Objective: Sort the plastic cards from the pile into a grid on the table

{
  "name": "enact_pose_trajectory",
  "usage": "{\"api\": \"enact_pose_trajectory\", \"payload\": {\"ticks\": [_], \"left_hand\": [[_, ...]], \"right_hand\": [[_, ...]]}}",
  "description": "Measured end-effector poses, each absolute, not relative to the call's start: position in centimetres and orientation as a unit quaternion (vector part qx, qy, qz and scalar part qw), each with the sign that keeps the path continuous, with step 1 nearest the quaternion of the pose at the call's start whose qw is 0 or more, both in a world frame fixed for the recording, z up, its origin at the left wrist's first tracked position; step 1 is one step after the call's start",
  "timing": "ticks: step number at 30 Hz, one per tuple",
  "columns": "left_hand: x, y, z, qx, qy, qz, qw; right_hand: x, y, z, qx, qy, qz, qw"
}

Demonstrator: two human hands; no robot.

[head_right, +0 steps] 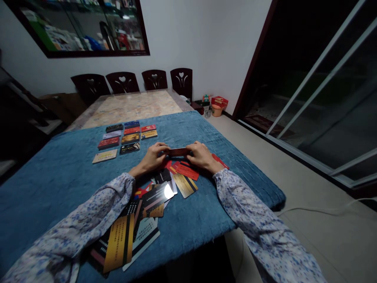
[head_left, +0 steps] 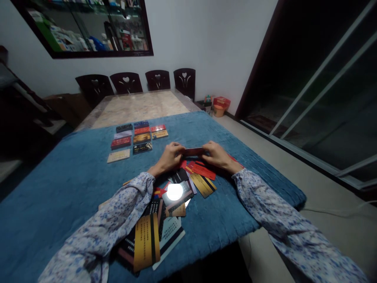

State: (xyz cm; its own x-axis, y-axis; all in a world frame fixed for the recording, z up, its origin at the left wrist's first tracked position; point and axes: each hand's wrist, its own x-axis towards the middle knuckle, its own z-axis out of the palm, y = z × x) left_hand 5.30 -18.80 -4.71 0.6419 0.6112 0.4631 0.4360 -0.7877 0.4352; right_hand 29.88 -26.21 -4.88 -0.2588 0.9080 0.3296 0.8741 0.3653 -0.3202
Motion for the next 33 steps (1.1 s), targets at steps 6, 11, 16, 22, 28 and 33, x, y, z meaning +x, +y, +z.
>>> {"api": "enact_pose_trajectory", "payload": {"ticks": [6,11,16,22,28,33], "left_hand": [[5.2,-18.6,-5.1,0.886,0.292,0.323,0.161],[5.2,-18.6,-5.1,0.892,0.287,0.311,0.159],[5.3,-18.8,-4.9,0.897,0.272,0.307,0.164],[5.5,-18.9,-4.8,0.894,0.269,0.321,0.16],[5.6,-19.3,-4.8,0.875,0.256,0.388,0.135],[5.7,-19.9,-4.4,0.87,0.223,0.421,0.123]], "right_hand": [[29.8,-26.1,-4.9,-0.534,-0.787,0.043,0.306],[29.6,-26.2,-4.7,-0.528,-0.764,0.044,0.368],[29.0,-26.2,-4.8,-0.542,-0.731,0.065,0.409],[28.8,-25.8,-5.3,-0.558,-0.732,-0.01,0.392],[28.7,-25.9,-5.1,-0.52,-0.754,-0.159,0.369],[27.9,-26.6,-4.5,-0.485,-0.77,-0.235,0.341]]}}
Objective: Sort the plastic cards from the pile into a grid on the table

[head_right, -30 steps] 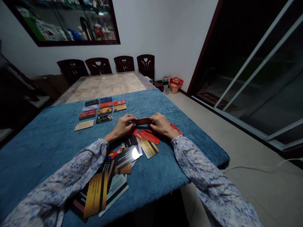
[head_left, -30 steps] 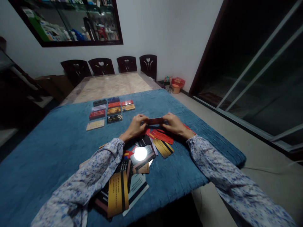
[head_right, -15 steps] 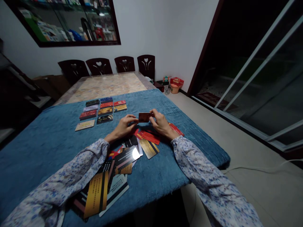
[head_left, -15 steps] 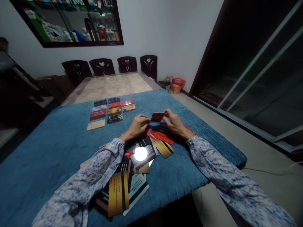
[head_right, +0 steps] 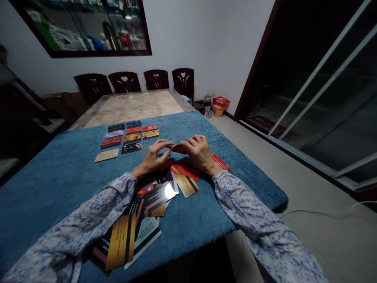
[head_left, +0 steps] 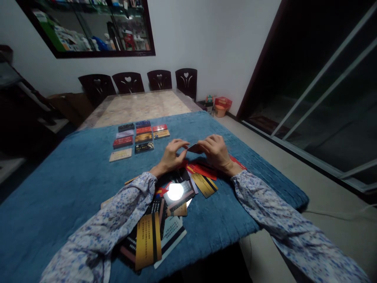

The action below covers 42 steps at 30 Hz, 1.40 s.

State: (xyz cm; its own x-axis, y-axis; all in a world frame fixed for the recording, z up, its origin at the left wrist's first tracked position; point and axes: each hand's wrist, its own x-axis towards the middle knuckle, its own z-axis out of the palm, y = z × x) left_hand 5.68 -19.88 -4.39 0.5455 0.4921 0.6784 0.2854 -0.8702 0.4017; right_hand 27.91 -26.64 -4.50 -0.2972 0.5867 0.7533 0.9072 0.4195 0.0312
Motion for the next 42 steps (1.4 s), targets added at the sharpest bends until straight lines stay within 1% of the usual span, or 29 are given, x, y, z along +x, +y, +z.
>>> {"api": "enact_pose_trajectory", "payload": {"ticks": [5,10,18,24,29,39,42], "left_hand": [[6.1,-20.2,-4.4,0.877,0.203,0.421,0.112],[6.1,-20.0,-4.7,0.89,0.222,0.386,0.097],[5.6,-20.1,-4.8,0.892,0.278,0.346,0.092],[5.2,-19.9,-4.7,0.893,0.301,0.32,0.095],[5.2,-20.1,-4.5,0.901,0.309,0.294,0.079],[5.5,-20.0,-5.0,0.902,0.339,0.261,0.058],[5.6,-20.1,-5.1,0.903,0.342,0.254,0.053]], "right_hand": [[27.5,-26.7,-4.7,-0.476,-0.786,-0.245,0.31],[27.2,-26.5,-4.9,-0.463,-0.795,-0.242,0.308],[27.4,-26.4,-5.0,-0.478,-0.802,-0.202,0.296],[28.4,-26.1,-5.5,-0.511,-0.798,-0.155,0.279],[28.4,-26.1,-5.7,-0.536,-0.785,-0.152,0.27],[27.6,-26.9,-5.4,-0.585,-0.778,-0.099,0.207],[27.4,-26.8,-5.6,-0.588,-0.777,-0.098,0.202]]}}
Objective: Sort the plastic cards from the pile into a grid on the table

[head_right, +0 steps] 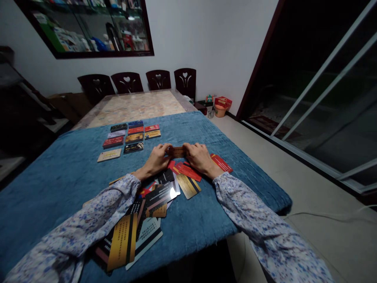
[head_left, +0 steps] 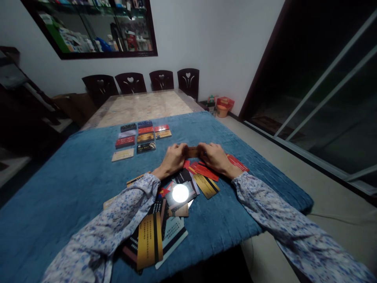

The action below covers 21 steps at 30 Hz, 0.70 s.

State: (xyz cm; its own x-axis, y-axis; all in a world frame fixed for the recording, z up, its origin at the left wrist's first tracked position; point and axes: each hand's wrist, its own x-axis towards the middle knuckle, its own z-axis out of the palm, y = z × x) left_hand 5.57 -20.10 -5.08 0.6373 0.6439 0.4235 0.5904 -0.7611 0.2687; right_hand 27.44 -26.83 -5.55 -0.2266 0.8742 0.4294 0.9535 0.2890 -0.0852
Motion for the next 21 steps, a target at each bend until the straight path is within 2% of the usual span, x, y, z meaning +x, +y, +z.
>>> {"api": "enact_pose_trajectory", "payload": {"ticks": [21], "left_hand": [[5.8,-21.0,-3.6,0.91,0.327,0.256,-0.009]], "right_hand": [[27.5,-26.7,-5.7,-0.555,-0.77,-0.18,0.258]]}}
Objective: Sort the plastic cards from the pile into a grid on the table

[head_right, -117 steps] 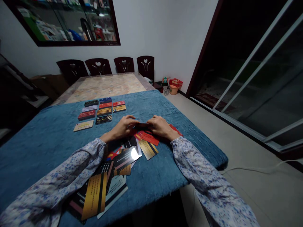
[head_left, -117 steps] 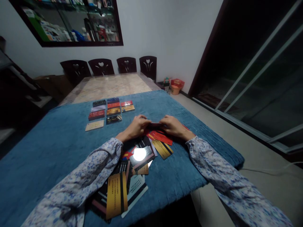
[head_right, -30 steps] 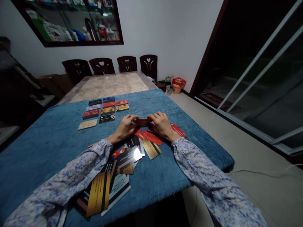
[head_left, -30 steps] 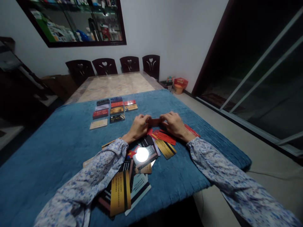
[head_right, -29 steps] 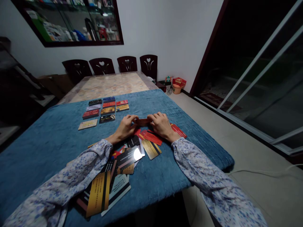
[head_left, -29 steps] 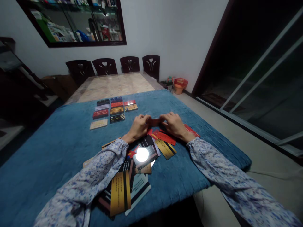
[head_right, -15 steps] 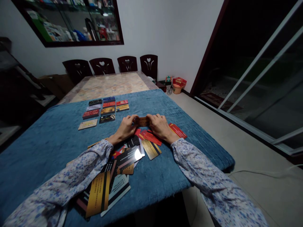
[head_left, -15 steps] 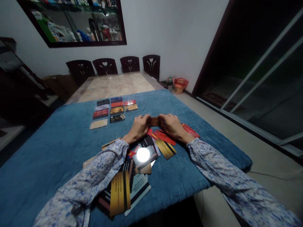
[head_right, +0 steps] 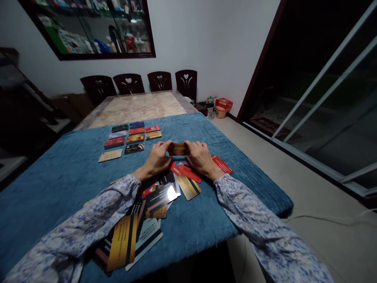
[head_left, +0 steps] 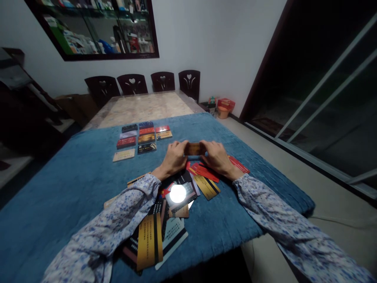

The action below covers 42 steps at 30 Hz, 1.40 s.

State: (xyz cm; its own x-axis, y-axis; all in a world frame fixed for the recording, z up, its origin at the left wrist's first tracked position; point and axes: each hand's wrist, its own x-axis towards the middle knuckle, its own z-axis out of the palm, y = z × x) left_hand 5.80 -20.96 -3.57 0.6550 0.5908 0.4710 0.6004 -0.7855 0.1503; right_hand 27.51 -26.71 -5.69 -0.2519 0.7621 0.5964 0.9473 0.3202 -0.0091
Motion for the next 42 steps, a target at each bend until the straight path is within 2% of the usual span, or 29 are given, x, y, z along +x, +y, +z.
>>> {"api": "enact_pose_trajectory", "payload": {"ticks": [19,42], "left_hand": [[3.5,-20.5,-2.1,-0.917,-0.321,-0.23,0.06],[-3.2,-17.5,-1.4,-0.91,-0.349,-0.216,0.064]], "right_hand": [[26.5,-26.4,-4.6,-0.528,-0.783,-0.232,0.234],[21.5,-21.1,-2.7,-0.488,-0.839,-0.165,0.176]]}}
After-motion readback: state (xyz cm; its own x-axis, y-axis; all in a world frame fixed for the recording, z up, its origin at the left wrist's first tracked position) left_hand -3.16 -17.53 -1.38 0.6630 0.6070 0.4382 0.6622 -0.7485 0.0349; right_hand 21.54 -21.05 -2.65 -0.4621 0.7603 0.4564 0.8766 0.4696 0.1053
